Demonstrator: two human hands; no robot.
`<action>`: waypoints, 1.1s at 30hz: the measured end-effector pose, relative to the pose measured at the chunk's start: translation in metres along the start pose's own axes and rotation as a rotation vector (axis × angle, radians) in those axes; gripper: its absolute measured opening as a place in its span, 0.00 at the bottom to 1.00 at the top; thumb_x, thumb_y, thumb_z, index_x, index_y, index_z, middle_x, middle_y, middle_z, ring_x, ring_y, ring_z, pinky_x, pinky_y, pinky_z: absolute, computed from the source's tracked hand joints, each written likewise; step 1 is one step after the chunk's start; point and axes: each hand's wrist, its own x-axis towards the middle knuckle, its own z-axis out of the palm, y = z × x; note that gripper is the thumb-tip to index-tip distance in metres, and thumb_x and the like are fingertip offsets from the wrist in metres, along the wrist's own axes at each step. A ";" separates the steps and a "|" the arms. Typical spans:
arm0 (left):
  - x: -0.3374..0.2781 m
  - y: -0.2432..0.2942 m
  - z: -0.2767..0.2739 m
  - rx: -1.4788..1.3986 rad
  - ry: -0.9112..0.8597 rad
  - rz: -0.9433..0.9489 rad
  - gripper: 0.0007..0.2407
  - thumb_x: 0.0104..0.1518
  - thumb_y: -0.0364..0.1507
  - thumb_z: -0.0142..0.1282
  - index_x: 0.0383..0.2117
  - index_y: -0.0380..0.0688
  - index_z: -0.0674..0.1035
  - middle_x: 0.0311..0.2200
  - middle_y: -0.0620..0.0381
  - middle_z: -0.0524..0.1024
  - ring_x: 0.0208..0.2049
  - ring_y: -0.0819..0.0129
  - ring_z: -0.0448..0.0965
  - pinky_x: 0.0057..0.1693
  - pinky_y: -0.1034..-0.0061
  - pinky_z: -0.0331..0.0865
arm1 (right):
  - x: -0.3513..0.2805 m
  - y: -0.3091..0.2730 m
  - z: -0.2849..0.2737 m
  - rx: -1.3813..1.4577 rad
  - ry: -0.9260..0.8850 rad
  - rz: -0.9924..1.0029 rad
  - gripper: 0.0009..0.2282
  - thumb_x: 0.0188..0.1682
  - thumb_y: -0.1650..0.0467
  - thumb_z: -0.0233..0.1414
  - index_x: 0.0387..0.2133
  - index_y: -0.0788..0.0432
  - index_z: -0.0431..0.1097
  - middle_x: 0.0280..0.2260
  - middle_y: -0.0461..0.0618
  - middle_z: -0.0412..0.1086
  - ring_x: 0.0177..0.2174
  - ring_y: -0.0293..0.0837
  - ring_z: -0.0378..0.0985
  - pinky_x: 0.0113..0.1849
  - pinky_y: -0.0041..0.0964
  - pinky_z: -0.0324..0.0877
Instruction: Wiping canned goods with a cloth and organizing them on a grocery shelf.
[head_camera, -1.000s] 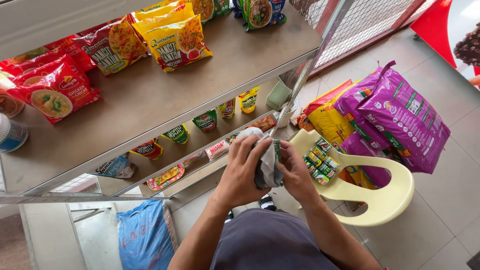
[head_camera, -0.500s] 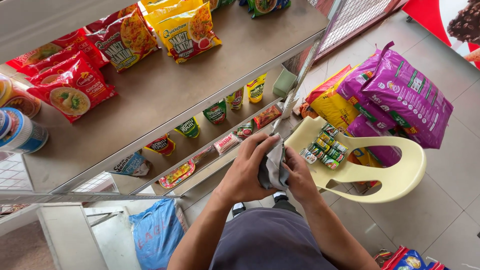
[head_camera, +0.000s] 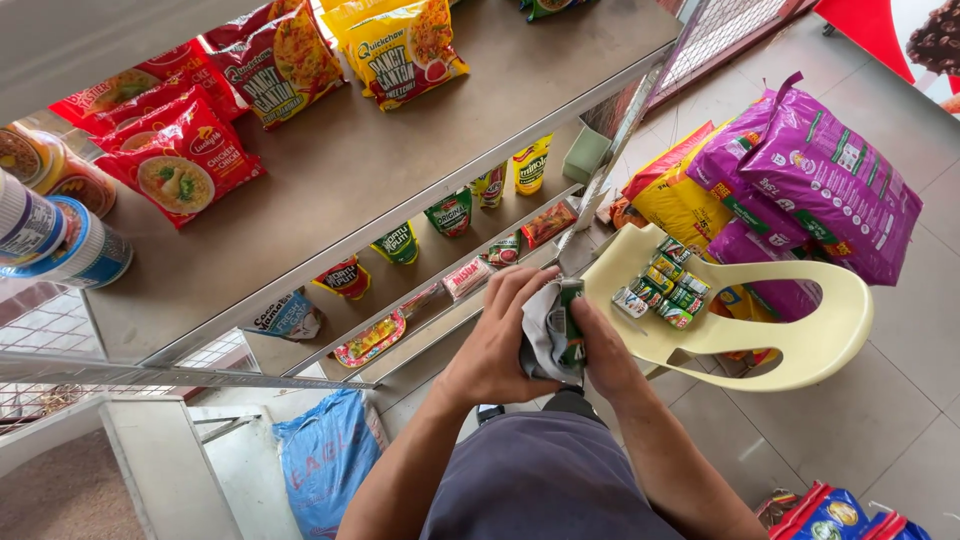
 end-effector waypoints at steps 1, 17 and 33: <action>-0.001 0.002 0.000 0.081 0.014 0.018 0.50 0.30 0.31 0.76 0.68 0.41 0.61 0.62 0.44 0.63 0.66 0.43 0.60 0.71 0.55 0.57 | -0.002 -0.005 0.007 -0.141 -0.003 -0.087 0.20 0.61 0.61 0.45 0.59 0.61 0.62 0.45 0.48 0.70 0.42 0.36 0.72 0.43 0.34 0.68; -0.010 -0.009 -0.013 -0.093 0.038 -0.001 0.49 0.30 0.30 0.74 0.69 0.41 0.63 0.62 0.45 0.64 0.66 0.49 0.61 0.73 0.61 0.56 | 0.008 -0.009 0.017 -0.359 -0.048 -0.100 0.23 0.56 0.63 0.51 0.60 0.65 0.60 0.48 0.53 0.70 0.46 0.40 0.73 0.47 0.39 0.70; -0.011 -0.018 -0.015 -0.083 0.029 -0.042 0.49 0.29 0.30 0.74 0.69 0.44 0.64 0.63 0.48 0.64 0.66 0.51 0.62 0.73 0.61 0.57 | 0.007 -0.015 0.031 -0.067 -0.131 -0.047 0.20 0.53 0.71 0.53 0.57 0.68 0.61 0.47 0.53 0.71 0.45 0.40 0.76 0.46 0.37 0.73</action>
